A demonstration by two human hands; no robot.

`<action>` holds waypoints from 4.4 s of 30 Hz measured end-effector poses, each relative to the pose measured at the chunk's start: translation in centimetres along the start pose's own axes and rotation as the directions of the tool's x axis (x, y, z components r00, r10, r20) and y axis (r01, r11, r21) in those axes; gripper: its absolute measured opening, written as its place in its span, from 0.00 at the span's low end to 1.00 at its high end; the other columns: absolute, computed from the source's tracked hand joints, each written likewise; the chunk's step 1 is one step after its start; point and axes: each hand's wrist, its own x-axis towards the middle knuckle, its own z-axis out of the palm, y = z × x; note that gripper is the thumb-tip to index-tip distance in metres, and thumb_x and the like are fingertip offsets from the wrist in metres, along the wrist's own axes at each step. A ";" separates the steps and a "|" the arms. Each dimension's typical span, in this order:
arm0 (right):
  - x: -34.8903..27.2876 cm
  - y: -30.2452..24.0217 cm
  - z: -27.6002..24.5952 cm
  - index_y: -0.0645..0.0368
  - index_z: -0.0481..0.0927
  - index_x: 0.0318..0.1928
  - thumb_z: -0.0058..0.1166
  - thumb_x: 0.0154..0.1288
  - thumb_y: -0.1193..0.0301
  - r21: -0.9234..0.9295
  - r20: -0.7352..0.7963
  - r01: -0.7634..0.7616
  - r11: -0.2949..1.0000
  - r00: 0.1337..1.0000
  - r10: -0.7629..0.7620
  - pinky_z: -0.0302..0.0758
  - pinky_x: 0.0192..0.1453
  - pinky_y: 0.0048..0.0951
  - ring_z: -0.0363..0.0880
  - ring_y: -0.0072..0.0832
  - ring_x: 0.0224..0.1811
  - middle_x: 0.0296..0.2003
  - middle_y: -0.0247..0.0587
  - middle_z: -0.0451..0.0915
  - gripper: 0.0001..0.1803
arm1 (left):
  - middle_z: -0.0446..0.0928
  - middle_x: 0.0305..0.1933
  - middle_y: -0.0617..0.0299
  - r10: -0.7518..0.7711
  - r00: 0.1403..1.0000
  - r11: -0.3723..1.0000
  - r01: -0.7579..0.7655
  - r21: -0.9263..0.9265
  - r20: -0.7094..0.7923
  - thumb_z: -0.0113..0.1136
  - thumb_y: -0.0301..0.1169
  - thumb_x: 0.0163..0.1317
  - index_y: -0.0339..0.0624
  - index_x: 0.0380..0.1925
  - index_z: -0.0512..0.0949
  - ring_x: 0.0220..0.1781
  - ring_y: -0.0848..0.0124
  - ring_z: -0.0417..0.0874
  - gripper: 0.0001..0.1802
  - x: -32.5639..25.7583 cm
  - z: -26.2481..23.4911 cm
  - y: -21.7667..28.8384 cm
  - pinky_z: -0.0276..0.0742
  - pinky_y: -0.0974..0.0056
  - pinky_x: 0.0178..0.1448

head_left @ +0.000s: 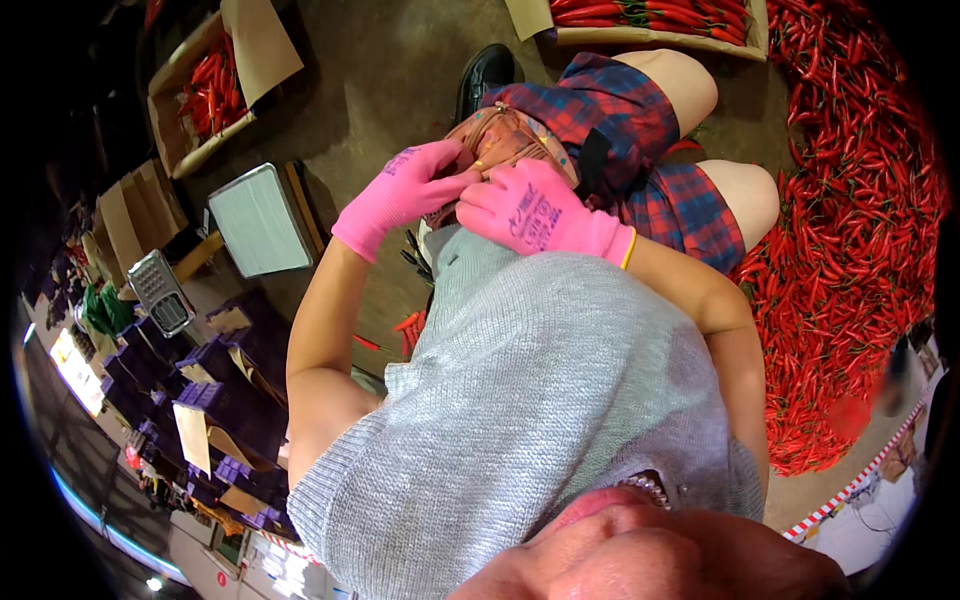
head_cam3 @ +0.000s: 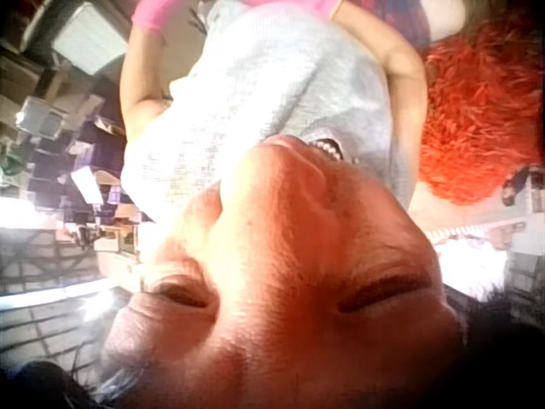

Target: The person sorts red chilies by hand, placing them into cardboard boxes and then weighing a full box on a digital scale.

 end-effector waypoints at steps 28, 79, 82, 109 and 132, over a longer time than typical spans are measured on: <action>5.0 3.3 -3.2 0.52 0.80 0.36 0.55 0.55 0.69 -0.142 -0.060 0.079 0.987 0.994 -0.088 0.73 0.56 0.35 0.77 0.33 0.54 0.46 0.36 0.79 0.08 | 0.75 0.19 0.69 0.024 0.809 0.956 -0.189 -0.222 -0.587 0.65 0.30 0.60 0.33 0.31 0.84 0.21 0.83 0.70 0.09 2.1 0.2 -4.2 0.66 0.71 0.26; -0.3 5.6 0.8 0.51 0.78 0.24 0.55 0.48 0.66 -0.143 0.074 0.173 0.975 0.984 -0.163 0.74 0.37 0.39 0.80 0.34 0.40 0.36 0.34 0.80 0.05 | 0.75 0.20 0.63 0.767 0.324 0.613 -0.116 0.782 -0.553 0.68 0.35 0.42 0.49 0.15 0.76 0.25 0.62 0.78 0.09 2.2 -0.4 -3.0 0.70 0.58 0.32; 0.6 5.2 0.2 0.54 0.79 0.23 0.56 0.46 0.66 -0.086 -0.008 0.180 0.980 0.983 -0.182 0.79 0.41 0.43 0.80 0.38 0.45 0.40 0.39 0.81 0.06 | 0.75 0.20 0.63 0.767 0.324 0.616 -0.134 0.776 -0.554 0.68 0.35 0.42 0.48 0.15 0.76 0.25 0.61 0.78 0.09 2.0 -0.4 -3.4 0.70 0.58 0.32; 2.6 5.7 0.6 0.56 0.75 0.25 0.58 0.40 0.67 0.053 -0.202 0.199 0.979 0.962 -0.185 0.79 0.49 0.49 0.78 0.51 0.53 0.51 0.51 0.79 0.09 | 0.74 0.19 0.62 0.746 0.321 0.656 -0.206 0.726 -0.583 0.69 0.33 0.42 0.47 0.16 0.76 0.24 0.61 0.76 0.09 1.0 0.7 -3.0 0.68 0.58 0.32; 2.8 6.4 1.6 0.53 0.81 0.40 0.64 0.49 0.66 0.163 -0.036 -0.106 0.981 0.993 0.114 0.73 0.60 0.47 0.74 0.47 0.58 0.54 0.44 0.77 0.15 | 0.82 0.30 0.56 0.425 0.597 0.876 -0.081 0.475 -0.680 0.67 0.40 0.52 0.44 0.28 0.83 0.37 0.56 0.84 0.11 3.8 -1.3 -6.2 0.77 0.55 0.42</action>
